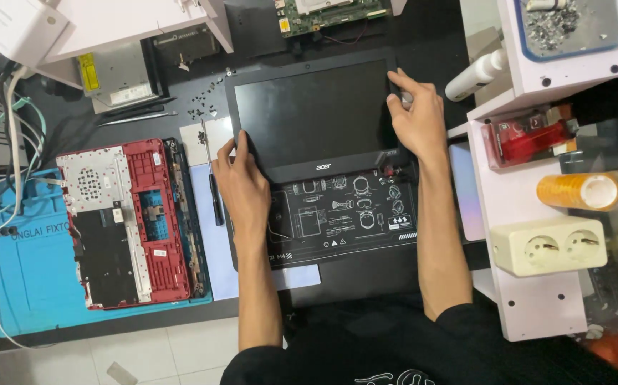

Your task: The person uses a screwdriver to unscrew components from a red Acer laptop with the screen removed, then lifts and repositions the display assembly, flips the laptop over, and removes the bottom cover to unscrew internal parts by hand and with the screwdriver.

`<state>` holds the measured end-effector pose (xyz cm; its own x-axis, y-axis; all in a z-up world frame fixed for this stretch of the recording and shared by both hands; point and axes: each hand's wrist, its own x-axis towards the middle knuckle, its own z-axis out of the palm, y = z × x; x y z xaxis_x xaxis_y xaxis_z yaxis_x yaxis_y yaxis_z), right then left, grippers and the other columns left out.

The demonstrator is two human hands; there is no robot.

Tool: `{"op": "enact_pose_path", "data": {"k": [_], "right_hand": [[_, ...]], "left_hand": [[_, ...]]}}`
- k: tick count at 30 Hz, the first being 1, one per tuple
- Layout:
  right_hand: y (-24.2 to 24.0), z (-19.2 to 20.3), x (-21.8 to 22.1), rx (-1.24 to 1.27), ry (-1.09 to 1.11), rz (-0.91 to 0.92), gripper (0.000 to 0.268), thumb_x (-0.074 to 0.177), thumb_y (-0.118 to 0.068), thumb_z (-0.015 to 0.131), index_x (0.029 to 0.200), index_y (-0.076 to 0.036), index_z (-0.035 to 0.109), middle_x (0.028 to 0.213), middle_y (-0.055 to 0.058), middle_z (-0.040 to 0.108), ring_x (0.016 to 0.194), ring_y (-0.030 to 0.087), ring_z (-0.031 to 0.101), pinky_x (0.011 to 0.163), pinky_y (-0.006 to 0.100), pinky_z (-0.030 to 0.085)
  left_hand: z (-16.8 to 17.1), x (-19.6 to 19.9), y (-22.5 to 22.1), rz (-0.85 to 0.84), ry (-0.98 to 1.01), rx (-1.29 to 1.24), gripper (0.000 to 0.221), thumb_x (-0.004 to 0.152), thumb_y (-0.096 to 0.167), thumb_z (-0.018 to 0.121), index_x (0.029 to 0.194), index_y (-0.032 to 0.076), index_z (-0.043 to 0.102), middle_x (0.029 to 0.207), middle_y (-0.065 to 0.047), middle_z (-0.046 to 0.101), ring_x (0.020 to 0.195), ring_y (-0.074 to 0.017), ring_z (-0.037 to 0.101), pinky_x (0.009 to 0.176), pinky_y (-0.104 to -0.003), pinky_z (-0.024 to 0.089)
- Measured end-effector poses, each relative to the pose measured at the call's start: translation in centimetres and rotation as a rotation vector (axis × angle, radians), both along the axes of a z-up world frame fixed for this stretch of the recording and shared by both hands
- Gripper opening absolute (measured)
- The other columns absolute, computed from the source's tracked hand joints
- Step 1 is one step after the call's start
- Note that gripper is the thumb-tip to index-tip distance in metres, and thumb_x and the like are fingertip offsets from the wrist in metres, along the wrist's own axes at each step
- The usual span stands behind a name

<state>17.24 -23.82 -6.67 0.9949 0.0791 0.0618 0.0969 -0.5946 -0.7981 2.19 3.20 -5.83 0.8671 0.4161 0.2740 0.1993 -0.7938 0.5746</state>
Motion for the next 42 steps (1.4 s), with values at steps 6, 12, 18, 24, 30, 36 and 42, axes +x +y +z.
{"op": "enact_pose_path", "data": {"k": [6,12,18,24,30,36,42], "right_hand": [[-0.7,-1.8,-0.2,-0.076,-0.112,0.054,0.056,0.085,-0.002,0.074,0.139,-0.008,0.065,0.142,0.018,0.063,0.122,0.034,0.058,0.109,0.040,0.045],[-0.6,-1.6,-0.3,0.008,-0.120,0.025,0.058,0.085,0.002,0.071,0.141,-0.010,0.063,0.144,0.018,0.063,0.119,0.031,0.060,0.108,0.038,0.048],[-1.6,-1.6,-1.1,0.195,-0.059,-0.007,0.046,0.094,0.002,0.065,0.139,-0.008,0.065,0.128,0.016,0.071,0.120,0.024,0.069,0.099,0.034,0.054],[-1.0,-1.9,-2.2,0.451,-0.097,0.122,0.038,0.101,0.008,0.055,0.139,0.003,0.061,0.145,0.018,0.062,0.146,0.026,0.051,0.124,0.036,0.039],[-1.4,-3.1,-1.9,0.625,-0.054,0.186,0.033,0.106,0.005,0.052,0.138,0.003,0.061,0.149,0.018,0.060,0.157,0.029,0.035,0.131,0.040,0.028],[-1.2,-2.6,-1.8,0.582,-0.058,0.188,0.031,0.106,0.002,0.054,0.136,0.003,0.062,0.149,0.018,0.059,0.156,0.029,0.036,0.129,0.039,0.030],[-0.4,5.0,-5.5,0.107,-0.149,0.158,0.026,0.106,-0.003,0.059,0.130,-0.003,0.067,0.132,0.013,0.069,0.126,0.028,0.067,0.109,0.035,0.052]], "left_hand": [[-1.1,0.6,-0.3,0.033,-0.046,0.064,0.036,0.098,0.005,0.065,0.134,0.002,0.068,0.130,-0.019,0.064,0.115,-0.0386,0.056,0.102,-0.048,0.045],[-1.2,0.7,-0.4,0.007,-0.070,0.035,0.036,0.098,0.007,0.068,0.133,-0.001,0.067,0.134,-0.020,0.065,0.116,-0.0388,0.055,0.103,-0.046,0.046],[-1.5,0.6,-0.4,0.018,-0.109,-0.047,0.036,0.098,0.005,0.067,0.134,0.002,0.068,0.139,-0.018,0.066,0.119,-0.0363,0.056,0.107,-0.044,0.046],[-0.8,0.7,-0.3,-0.040,-0.082,-0.096,0.043,0.094,0.001,0.067,0.137,0.004,0.067,0.147,-0.019,0.061,0.116,-0.0343,0.054,0.108,-0.043,0.042],[-0.6,0.5,-0.3,-0.059,-0.097,-0.138,0.044,0.094,-0.001,0.067,0.137,0.005,0.066,0.148,-0.021,0.060,0.120,-0.0354,0.052,0.109,-0.043,0.042],[-1.1,0.4,0.1,-0.066,-0.121,-0.123,0.044,0.094,-0.007,0.061,0.136,0.005,0.066,0.145,-0.021,0.063,0.114,-0.0349,0.055,0.107,-0.042,0.045],[-2.3,0.2,1.0,0.035,-0.181,-0.180,0.039,0.100,-0.009,0.054,0.133,0.007,0.067,0.114,-0.018,0.071,0.108,-0.0331,0.068,0.095,-0.041,0.053]]}}
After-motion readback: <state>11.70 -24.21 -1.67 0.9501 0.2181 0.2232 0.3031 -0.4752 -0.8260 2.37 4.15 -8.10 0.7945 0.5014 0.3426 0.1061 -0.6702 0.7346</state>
